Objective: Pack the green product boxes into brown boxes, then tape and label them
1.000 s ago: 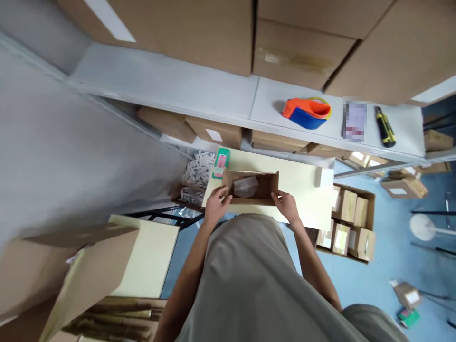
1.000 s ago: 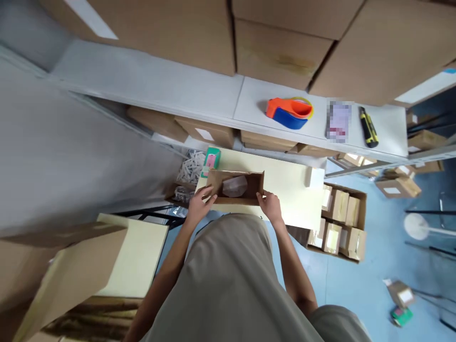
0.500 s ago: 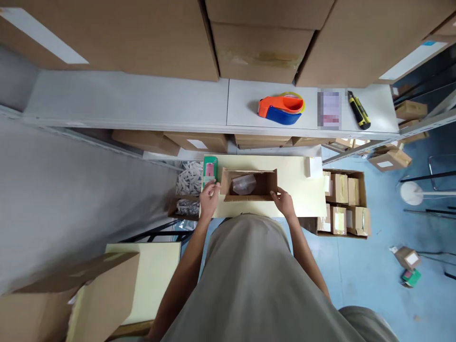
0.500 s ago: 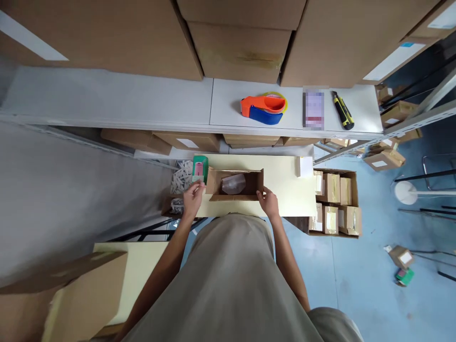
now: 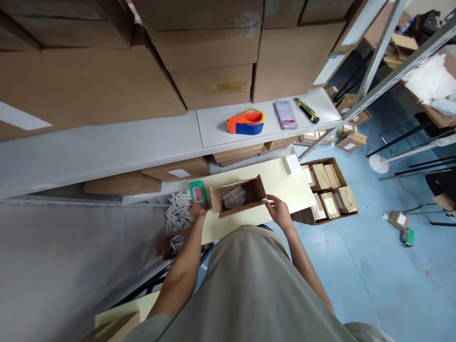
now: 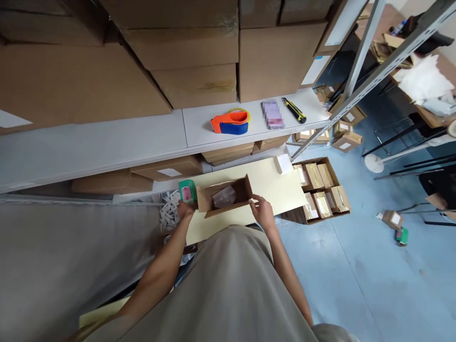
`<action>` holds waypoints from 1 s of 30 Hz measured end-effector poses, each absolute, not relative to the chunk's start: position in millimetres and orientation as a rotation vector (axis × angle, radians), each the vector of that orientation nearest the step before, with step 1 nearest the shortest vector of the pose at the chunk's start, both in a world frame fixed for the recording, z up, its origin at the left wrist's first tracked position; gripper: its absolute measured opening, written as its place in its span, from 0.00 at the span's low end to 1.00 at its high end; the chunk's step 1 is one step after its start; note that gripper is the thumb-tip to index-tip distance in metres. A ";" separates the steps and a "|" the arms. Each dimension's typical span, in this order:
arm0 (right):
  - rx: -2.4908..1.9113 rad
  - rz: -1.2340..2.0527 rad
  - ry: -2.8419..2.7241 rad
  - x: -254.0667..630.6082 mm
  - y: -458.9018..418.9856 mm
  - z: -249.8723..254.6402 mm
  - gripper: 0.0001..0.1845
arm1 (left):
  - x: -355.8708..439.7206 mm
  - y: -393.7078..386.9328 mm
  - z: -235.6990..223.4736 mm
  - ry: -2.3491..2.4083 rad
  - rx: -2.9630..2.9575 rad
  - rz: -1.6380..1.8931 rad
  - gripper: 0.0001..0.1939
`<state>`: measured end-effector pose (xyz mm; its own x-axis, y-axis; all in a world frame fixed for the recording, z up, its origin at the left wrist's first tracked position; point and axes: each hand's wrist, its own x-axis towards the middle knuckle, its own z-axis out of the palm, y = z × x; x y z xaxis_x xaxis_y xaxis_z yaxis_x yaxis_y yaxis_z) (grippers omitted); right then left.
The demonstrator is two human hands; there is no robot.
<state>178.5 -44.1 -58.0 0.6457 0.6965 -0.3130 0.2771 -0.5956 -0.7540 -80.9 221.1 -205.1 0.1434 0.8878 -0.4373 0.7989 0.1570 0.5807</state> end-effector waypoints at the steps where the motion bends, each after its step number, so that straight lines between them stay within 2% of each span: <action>1: -2.174 0.791 -0.739 177.2 -46.3 -55.5 0.16 | -82.3 221.8 -201.6 1.700 1.599 0.148 0.30; 6: -2.119 0.804 -0.681 175.9 -54.0 -48.5 0.18 | -106.9 214.5 -179.9 1.732 1.339 0.241 0.11; 8: -2.089 0.816 -0.689 176.7 -54.1 -48.4 0.19 | -129.1 202.7 -167.5 1.644 1.238 0.316 0.07; 10: -2.054 0.834 -0.712 178.3 -51.5 -50.0 0.20 | -154.5 186.9 -151.2 1.516 1.061 0.459 0.10; 13: -1.990 0.860 -0.755 182.9 -41.3 -53.5 0.22 | -182.8 162.7 -119.8 1.320 0.861 0.683 0.25; 16: -1.885 0.907 -0.792 190.5 -25.7 -53.3 0.27 | -182.6 148.8 -87.5 1.205 0.960 0.731 0.37; 19: -1.760 0.944 -0.862 201.0 -10.0 -44.4 0.33 | -156.3 150.6 -64.4 1.163 1.170 0.731 0.46; 21: -1.696 0.932 -0.951 208.5 -1.9 -34.3 0.39 | -132.7 157.1 -55.6 1.149 1.337 0.692 0.46; 24: -1.657 0.891 -1.092 217.9 5.1 -21.4 0.49 | -98.8 164.8 -49.6 1.082 1.648 0.529 0.39; 26: -1.664 0.887 -1.189 221.5 7.2 -20.4 0.48 | -79.9 165.6 -50.8 0.997 1.869 0.431 0.38; 30: -1.775 0.900 -1.368 222.5 10.2 -44.5 0.38 | -52.6 162.1 -69.3 0.881 2.133 0.294 0.40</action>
<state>222.5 10.2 -44.5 0.1965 0.9751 -0.1027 0.4799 -0.1870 -0.8572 -52.6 162.1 -69.3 0.7314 0.6773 -0.0801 0.4930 -0.4439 0.7483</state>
